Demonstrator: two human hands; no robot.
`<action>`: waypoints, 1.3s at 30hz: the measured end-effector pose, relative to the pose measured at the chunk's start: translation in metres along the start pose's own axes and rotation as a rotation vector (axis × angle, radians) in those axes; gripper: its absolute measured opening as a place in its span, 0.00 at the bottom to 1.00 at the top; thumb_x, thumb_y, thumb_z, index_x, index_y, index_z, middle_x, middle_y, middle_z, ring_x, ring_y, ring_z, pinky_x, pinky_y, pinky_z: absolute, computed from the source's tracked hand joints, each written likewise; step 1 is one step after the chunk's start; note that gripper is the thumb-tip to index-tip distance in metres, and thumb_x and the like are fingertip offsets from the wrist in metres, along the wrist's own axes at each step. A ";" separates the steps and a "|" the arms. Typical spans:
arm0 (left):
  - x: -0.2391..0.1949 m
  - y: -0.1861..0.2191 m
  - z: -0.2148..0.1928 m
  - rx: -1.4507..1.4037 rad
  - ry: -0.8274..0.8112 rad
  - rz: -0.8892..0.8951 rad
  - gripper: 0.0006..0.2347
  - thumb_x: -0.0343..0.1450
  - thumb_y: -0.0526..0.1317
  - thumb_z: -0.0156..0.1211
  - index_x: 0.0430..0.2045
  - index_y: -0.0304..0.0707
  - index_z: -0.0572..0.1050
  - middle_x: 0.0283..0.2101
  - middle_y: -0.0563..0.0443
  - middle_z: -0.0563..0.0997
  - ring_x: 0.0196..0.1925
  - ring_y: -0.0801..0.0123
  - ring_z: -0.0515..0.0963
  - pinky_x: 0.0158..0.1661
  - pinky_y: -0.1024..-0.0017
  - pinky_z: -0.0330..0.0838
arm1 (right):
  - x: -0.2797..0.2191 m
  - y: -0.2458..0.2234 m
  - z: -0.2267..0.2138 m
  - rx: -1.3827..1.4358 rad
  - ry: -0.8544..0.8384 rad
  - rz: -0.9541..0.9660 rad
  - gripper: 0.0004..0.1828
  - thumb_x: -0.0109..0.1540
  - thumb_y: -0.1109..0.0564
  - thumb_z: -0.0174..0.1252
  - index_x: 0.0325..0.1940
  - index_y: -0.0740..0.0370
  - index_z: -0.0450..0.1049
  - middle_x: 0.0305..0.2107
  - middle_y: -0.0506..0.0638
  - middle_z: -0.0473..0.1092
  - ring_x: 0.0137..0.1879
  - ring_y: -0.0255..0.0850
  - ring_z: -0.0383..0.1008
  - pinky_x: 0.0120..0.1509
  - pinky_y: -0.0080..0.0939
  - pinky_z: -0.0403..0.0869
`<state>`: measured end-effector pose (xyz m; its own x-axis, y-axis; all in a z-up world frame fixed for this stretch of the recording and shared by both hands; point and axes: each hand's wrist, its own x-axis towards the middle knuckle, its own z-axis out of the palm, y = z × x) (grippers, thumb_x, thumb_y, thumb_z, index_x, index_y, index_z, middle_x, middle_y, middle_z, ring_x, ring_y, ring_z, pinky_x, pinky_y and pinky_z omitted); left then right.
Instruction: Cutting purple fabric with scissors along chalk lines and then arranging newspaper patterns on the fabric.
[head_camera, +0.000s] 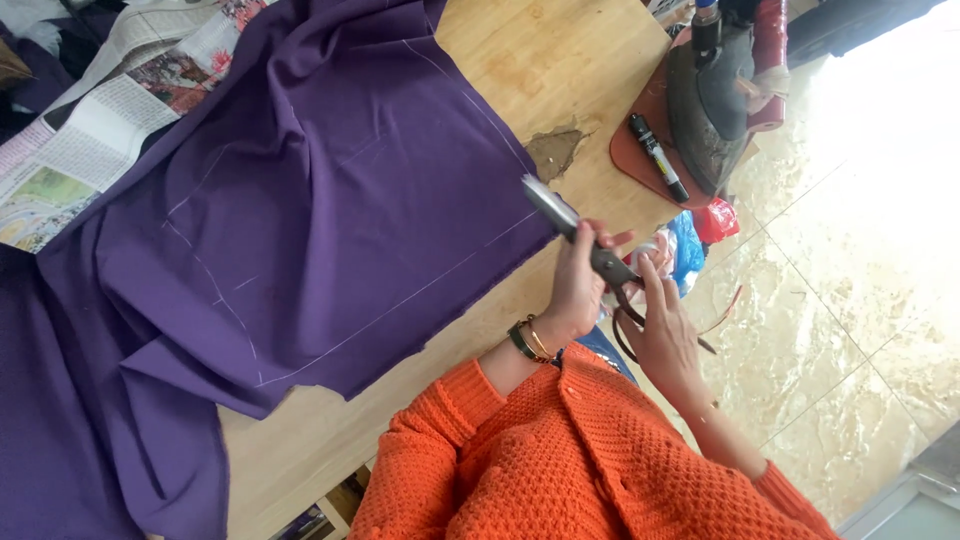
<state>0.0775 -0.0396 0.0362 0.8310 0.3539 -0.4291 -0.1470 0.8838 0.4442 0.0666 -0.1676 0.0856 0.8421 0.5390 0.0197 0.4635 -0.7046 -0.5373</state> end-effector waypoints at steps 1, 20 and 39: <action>-0.004 0.004 -0.003 -0.001 0.002 0.001 0.09 0.83 0.48 0.42 0.45 0.44 0.63 0.33 0.59 0.67 0.53 0.56 0.81 0.58 0.70 0.72 | 0.001 0.012 0.009 0.000 -0.002 -0.001 0.45 0.59 0.59 0.65 0.79 0.56 0.54 0.43 0.64 0.66 0.41 0.65 0.73 0.42 0.63 0.73; -0.007 0.034 -0.123 2.011 -0.498 1.028 0.12 0.71 0.30 0.64 0.49 0.34 0.79 0.52 0.47 0.82 0.49 0.63 0.79 0.47 0.70 0.75 | -0.077 0.055 -0.055 0.733 -0.689 0.509 0.40 0.63 0.34 0.36 0.76 0.50 0.60 0.40 0.47 0.70 0.34 0.36 0.61 0.40 0.34 0.65; -0.010 0.038 -0.126 1.838 -0.497 1.274 0.06 0.75 0.38 0.59 0.43 0.44 0.79 0.35 0.56 0.72 0.36 0.70 0.73 0.36 0.72 0.67 | -0.093 0.015 -0.012 0.695 -0.572 0.598 0.39 0.65 0.31 0.40 0.76 0.52 0.61 0.33 0.54 0.69 0.38 0.41 0.68 0.37 0.39 0.72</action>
<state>-0.0041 0.0287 -0.0414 0.8052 -0.0178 0.5927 -0.2858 -0.8874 0.3617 -0.0011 -0.2343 0.0859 0.5424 0.4573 -0.7047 -0.3900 -0.6059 -0.6933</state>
